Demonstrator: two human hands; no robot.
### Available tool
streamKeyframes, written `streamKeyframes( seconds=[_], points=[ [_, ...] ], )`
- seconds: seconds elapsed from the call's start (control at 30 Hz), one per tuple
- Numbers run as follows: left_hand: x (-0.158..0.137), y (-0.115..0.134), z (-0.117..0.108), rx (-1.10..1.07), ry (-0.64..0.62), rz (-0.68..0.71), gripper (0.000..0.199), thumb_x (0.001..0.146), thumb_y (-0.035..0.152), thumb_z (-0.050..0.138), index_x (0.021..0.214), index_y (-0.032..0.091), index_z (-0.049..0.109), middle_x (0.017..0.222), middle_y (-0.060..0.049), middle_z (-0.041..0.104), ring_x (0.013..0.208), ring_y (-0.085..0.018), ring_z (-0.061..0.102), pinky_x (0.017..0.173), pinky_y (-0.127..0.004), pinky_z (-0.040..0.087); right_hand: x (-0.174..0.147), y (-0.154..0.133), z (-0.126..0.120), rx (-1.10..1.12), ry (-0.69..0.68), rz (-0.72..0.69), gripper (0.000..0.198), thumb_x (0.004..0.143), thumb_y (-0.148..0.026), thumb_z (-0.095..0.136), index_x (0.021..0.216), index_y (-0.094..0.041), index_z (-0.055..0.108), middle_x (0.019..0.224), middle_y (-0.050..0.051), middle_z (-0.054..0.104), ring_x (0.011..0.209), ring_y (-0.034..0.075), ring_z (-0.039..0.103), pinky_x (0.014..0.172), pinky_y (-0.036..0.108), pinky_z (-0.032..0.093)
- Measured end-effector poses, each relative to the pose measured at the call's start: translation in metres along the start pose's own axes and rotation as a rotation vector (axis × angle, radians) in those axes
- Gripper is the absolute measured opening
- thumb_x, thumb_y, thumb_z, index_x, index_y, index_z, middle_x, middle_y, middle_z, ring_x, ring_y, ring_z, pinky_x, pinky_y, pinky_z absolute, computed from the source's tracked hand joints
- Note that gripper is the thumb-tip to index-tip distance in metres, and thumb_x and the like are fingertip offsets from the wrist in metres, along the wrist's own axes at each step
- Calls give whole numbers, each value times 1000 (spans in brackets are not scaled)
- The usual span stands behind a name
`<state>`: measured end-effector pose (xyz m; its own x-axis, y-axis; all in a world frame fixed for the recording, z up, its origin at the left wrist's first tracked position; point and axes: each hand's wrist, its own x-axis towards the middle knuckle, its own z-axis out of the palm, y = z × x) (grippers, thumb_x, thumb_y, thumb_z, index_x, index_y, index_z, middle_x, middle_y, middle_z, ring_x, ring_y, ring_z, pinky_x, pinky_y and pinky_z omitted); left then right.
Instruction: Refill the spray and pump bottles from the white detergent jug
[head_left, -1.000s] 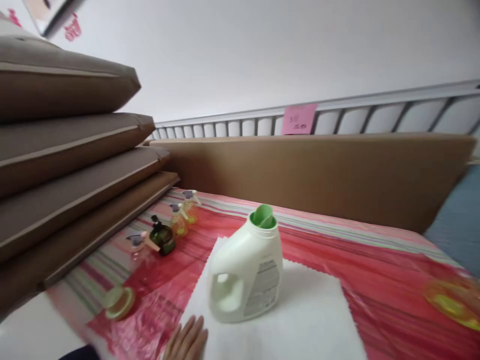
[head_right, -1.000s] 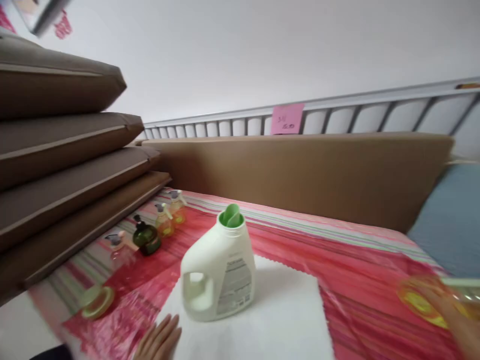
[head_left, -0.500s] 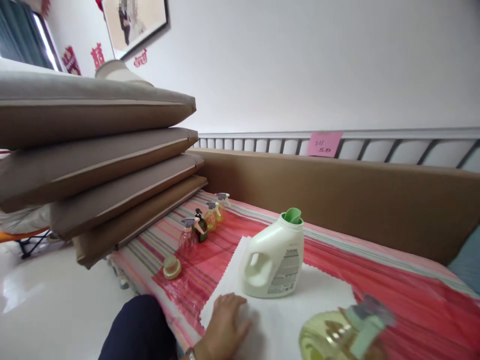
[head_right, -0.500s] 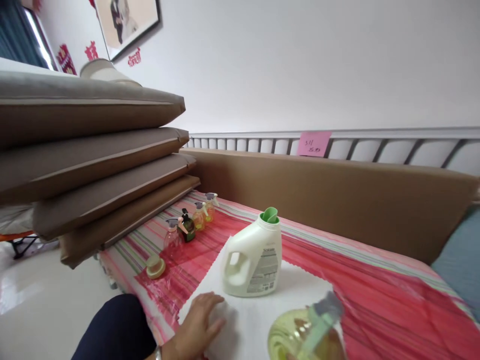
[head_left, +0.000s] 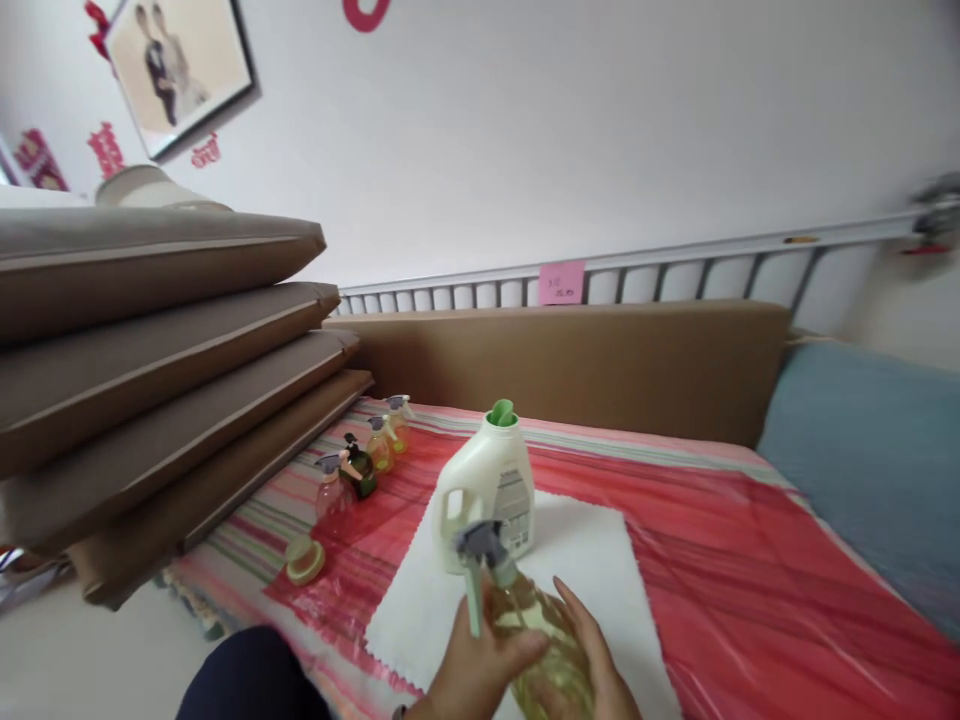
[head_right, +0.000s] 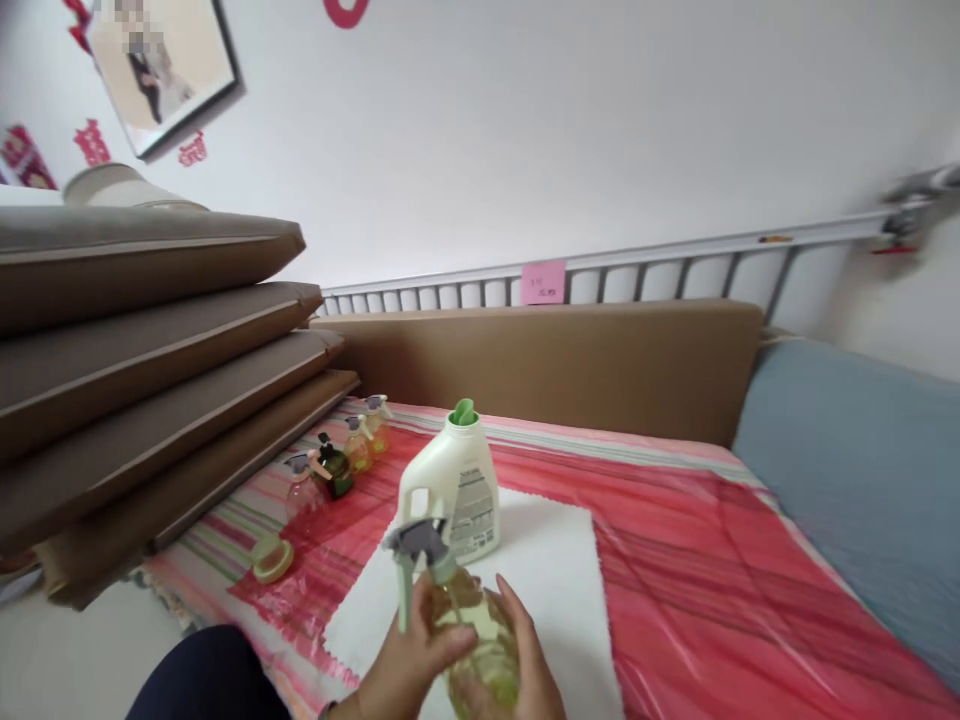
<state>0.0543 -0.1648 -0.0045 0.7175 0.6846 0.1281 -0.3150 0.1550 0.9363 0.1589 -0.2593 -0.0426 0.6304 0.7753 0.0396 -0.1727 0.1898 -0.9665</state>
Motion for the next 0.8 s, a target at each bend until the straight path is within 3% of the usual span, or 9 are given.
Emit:
streamKeyframes(
  seconds=[0.07, 0.13, 0.2, 0.27, 0.4, 0.53, 0.63, 0.73, 0.8],
  points=[
    [7, 8, 9, 55, 92, 76, 56, 61, 45, 81, 106, 18, 58, 104, -12, 68, 102, -29, 62, 91, -40, 47, 2, 1, 0, 248, -15, 84, 68, 62, -47, 79, 123, -33, 54, 131, 6, 58, 118, 30, 54, 92, 38, 48],
    [11, 15, 18, 115, 132, 111, 58, 64, 42, 79, 112, 19, 56, 105, -12, 68, 102, -28, 62, 92, -40, 47, 4, 3, -1, 478, -141, 275, 59, 66, -62, 71, 116, -31, 60, 121, 7, 65, 102, 28, 64, 78, 39, 54],
    [12, 22, 24, 153, 98, 91, 60, 65, 42, 78, 115, 18, 55, 102, -12, 68, 98, -29, 63, 90, -41, 48, 3, 4, -2, 648, -330, 478, 59, 68, -71, 61, 107, -26, 66, 104, 8, 73, 78, 25, 70, 63, 36, 55],
    [12, 33, 26, 192, 14, 49, 58, 66, 45, 76, 113, 17, 57, 104, -13, 68, 98, -30, 63, 89, -42, 47, 2, 3, -4, 767, -463, 587, 60, 70, -73, 57, 98, -21, 70, 86, 7, 76, 63, 21, 70, 54, 30, 53],
    [19, 65, 26, 228, -155, 16, 54, 65, 53, 73, 105, 18, 65, 114, -15, 66, 109, -36, 57, 92, -47, 44, 0, -6, -1, 899, -503, 586, 62, 71, -68, 62, 93, -12, 72, 77, 8, 76, 58, 16, 69, 48, 19, 50],
    [32, 87, 32, 151, -312, 97, 24, 66, 40, 76, 70, 18, 66, 81, -10, 74, 89, -31, 67, 95, -50, 41, -1, -8, 12, 878, -519, 584, 66, 72, -70, 59, 92, -9, 71, 75, 10, 75, 54, 15, 68, 48, 19, 50],
    [35, 87, 38, 158, -226, 186, 21, 72, 34, 71, 61, 20, 61, 61, -4, 70, 69, -24, 68, 101, -51, 37, -3, -8, 23, 846, -372, 389, 60, 69, -64, 67, 106, -16, 65, 80, 7, 74, 56, 15, 67, 50, 22, 51],
    [36, 83, 37, 111, -39, 230, 23, 74, 35, 69, 61, 20, 59, 58, 0, 66, 66, -20, 67, 102, -47, 37, -5, -10, 27, 807, -173, 150, 82, 50, -46, 88, 121, -34, 50, 106, 2, 70, 75, 20, 69, 53, 27, 53],
    [37, 82, 34, 80, 32, 229, 24, 75, 37, 68, 62, 19, 58, 59, 0, 65, 67, -19, 66, 98, -44, 41, -6, -14, 24, 837, -224, 227, 83, 50, -58, 83, 122, -35, 49, 110, 3, 69, 80, 23, 70, 51, 28, 53]
  ],
)
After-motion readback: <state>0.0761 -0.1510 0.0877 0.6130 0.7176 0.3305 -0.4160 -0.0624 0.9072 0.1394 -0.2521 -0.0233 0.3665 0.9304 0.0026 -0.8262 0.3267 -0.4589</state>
